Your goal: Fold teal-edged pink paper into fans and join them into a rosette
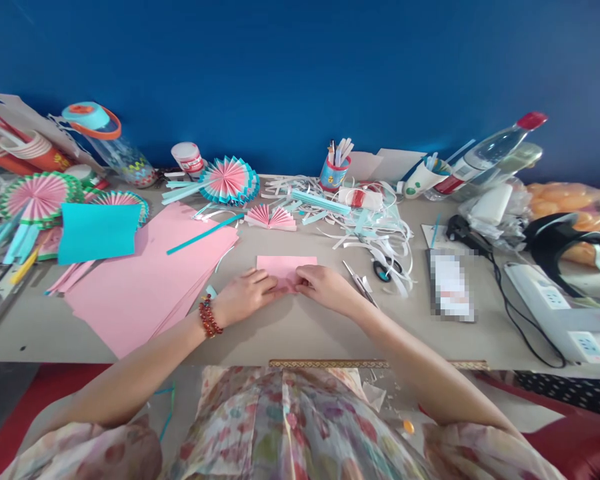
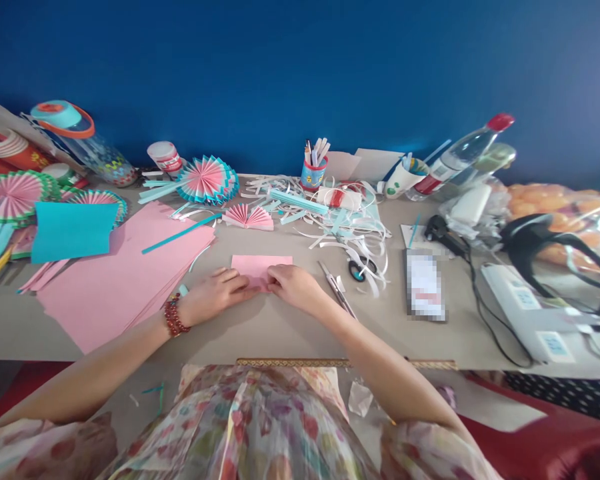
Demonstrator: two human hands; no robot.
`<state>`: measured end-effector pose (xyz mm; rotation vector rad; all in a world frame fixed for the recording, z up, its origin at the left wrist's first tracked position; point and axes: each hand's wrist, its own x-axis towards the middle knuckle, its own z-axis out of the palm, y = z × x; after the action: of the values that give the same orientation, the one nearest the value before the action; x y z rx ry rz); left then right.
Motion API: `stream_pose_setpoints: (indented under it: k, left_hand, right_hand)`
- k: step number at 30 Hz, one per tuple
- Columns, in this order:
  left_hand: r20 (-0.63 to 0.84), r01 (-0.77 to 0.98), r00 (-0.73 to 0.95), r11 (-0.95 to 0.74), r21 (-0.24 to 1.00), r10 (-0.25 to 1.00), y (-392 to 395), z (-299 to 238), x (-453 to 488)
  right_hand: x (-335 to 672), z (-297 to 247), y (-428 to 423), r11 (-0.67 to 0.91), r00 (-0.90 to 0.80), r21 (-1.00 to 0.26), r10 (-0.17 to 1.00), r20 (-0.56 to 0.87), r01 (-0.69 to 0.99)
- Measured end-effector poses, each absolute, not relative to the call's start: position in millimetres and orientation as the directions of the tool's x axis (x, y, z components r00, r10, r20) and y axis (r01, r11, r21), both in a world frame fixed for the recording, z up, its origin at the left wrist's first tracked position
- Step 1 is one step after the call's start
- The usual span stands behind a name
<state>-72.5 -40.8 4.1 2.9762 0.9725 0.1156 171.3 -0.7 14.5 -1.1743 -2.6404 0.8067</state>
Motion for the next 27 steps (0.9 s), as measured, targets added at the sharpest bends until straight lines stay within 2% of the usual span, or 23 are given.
stream_pose_setpoints:
  k: [4,9,14,27]
  left_hand:
    - [0.076,0.569,0.814,-0.817,0.091,0.575,-34.5,1.8,-73.9]
    - [0.080,0.568,0.810,-0.811,0.139,0.581,-29.5,5.9,-71.1]
    - [0.088,0.558,0.810,-0.808,0.189,0.580,-28.2,6.4,-66.3]
    - [0.101,0.569,0.803,-0.806,0.164,0.588,-28.2,2.7,-66.9]
  right_hand:
    - [181.8,22.5,2.5,0.548,-0.703,-0.558,0.706,-0.091,0.623]
    - [200.9,29.3,7.5,0.477,-0.638,-0.520,0.747,-0.185,0.709]
    - [205.0,24.6,8.8,0.441,-0.612,-0.530,0.766,-0.199,0.724]
    - [204.6,22.1,11.8,0.436,-0.615,-0.525,0.754,-0.231,0.731]
